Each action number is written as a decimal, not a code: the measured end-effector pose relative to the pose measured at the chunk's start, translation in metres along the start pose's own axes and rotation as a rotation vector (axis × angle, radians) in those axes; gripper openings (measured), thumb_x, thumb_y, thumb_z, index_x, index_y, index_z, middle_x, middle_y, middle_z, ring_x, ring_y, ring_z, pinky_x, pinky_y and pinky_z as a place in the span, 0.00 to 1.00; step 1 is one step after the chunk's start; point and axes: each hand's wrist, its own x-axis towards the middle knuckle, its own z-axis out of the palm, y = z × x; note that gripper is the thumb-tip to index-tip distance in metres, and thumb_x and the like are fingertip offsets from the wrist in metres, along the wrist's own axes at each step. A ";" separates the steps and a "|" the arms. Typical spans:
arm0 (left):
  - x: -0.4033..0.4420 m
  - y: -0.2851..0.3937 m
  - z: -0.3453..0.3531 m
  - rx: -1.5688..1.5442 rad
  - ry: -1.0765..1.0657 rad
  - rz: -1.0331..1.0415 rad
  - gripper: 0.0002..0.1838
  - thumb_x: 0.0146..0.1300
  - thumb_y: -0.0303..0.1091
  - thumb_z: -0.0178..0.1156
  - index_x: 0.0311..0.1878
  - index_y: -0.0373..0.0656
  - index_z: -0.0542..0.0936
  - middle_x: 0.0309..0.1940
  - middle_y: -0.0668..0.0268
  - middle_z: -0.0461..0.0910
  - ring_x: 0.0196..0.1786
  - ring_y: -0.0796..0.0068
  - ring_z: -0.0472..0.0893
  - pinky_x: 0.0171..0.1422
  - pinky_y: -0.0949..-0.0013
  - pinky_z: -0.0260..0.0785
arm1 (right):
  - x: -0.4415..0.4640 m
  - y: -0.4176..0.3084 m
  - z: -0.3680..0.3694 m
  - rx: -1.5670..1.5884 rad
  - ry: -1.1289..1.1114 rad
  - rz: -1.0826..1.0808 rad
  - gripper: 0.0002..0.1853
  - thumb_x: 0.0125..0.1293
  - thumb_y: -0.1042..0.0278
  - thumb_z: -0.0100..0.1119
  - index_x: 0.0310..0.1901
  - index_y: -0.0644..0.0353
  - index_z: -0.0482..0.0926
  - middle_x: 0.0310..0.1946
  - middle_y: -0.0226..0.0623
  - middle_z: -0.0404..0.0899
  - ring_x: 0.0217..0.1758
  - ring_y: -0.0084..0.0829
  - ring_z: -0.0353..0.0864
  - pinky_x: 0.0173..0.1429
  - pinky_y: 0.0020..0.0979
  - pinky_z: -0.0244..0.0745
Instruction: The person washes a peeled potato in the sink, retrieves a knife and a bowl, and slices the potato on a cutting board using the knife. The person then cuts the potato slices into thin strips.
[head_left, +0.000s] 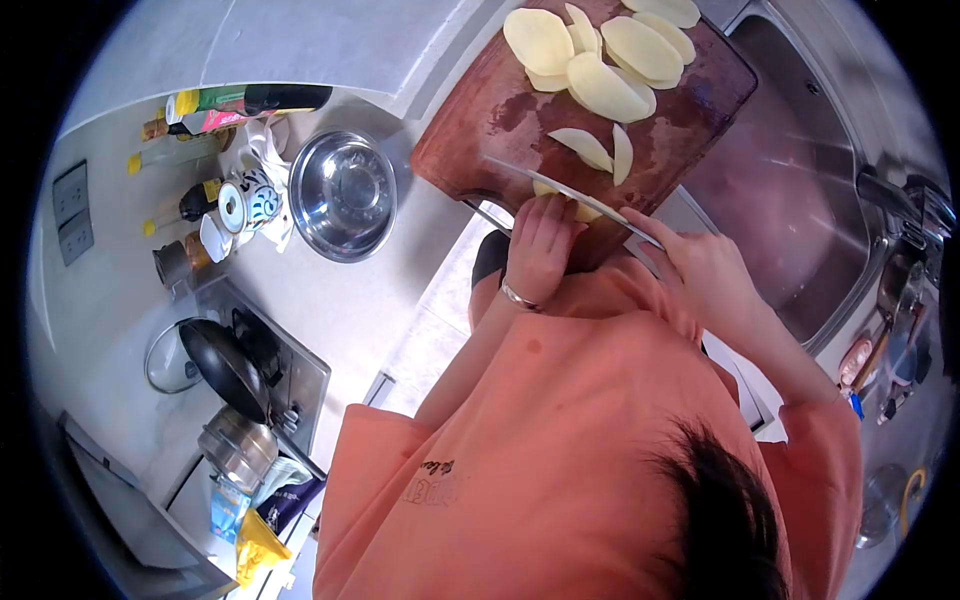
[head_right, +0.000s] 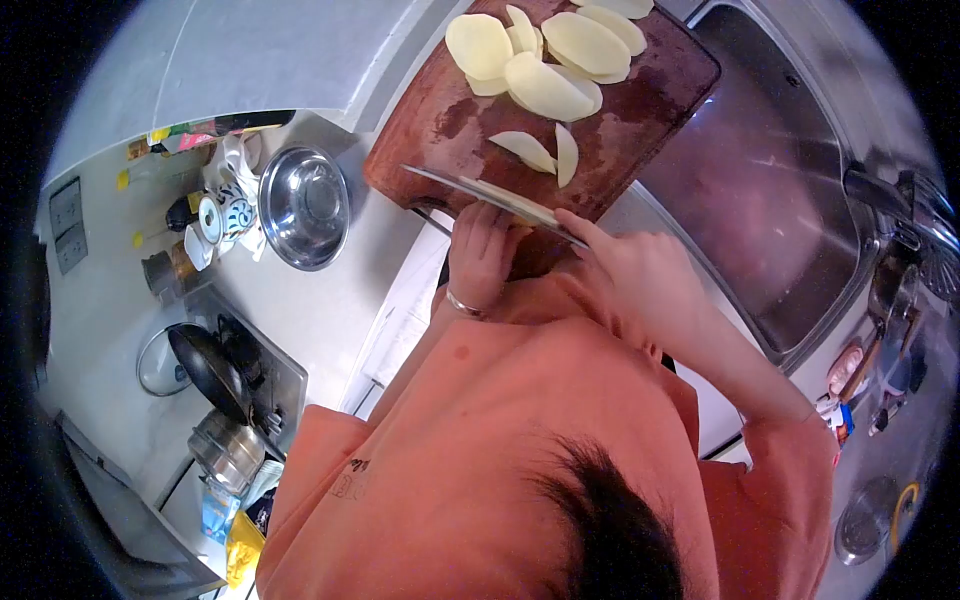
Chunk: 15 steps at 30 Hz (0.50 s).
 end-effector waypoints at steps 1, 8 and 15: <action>-0.001 0.000 0.000 0.000 -0.001 -0.001 0.18 0.51 0.28 0.64 0.46 0.32 0.76 0.47 0.53 0.74 0.50 0.55 0.75 0.55 0.54 0.68 | -0.003 -0.002 0.000 -0.008 -0.003 0.003 0.23 0.63 0.66 0.52 0.62 0.48 0.68 0.17 0.45 0.74 0.22 0.47 0.75 0.28 0.42 0.71; -0.005 -0.002 -0.002 0.015 -0.044 0.016 0.14 0.51 0.27 0.61 0.42 0.35 0.78 0.46 0.53 0.75 0.51 0.54 0.74 0.57 0.52 0.67 | -0.018 -0.010 -0.002 -0.109 0.011 -0.002 0.24 0.64 0.57 0.52 0.61 0.54 0.67 0.18 0.45 0.76 0.21 0.47 0.77 0.27 0.43 0.72; -0.007 -0.003 0.002 0.010 -0.025 0.022 0.14 0.51 0.28 0.61 0.42 0.36 0.78 0.46 0.53 0.75 0.51 0.55 0.75 0.57 0.52 0.66 | 0.000 -0.003 0.017 -0.106 -0.008 -0.020 0.24 0.62 0.62 0.52 0.59 0.62 0.67 0.18 0.44 0.77 0.21 0.46 0.78 0.26 0.42 0.73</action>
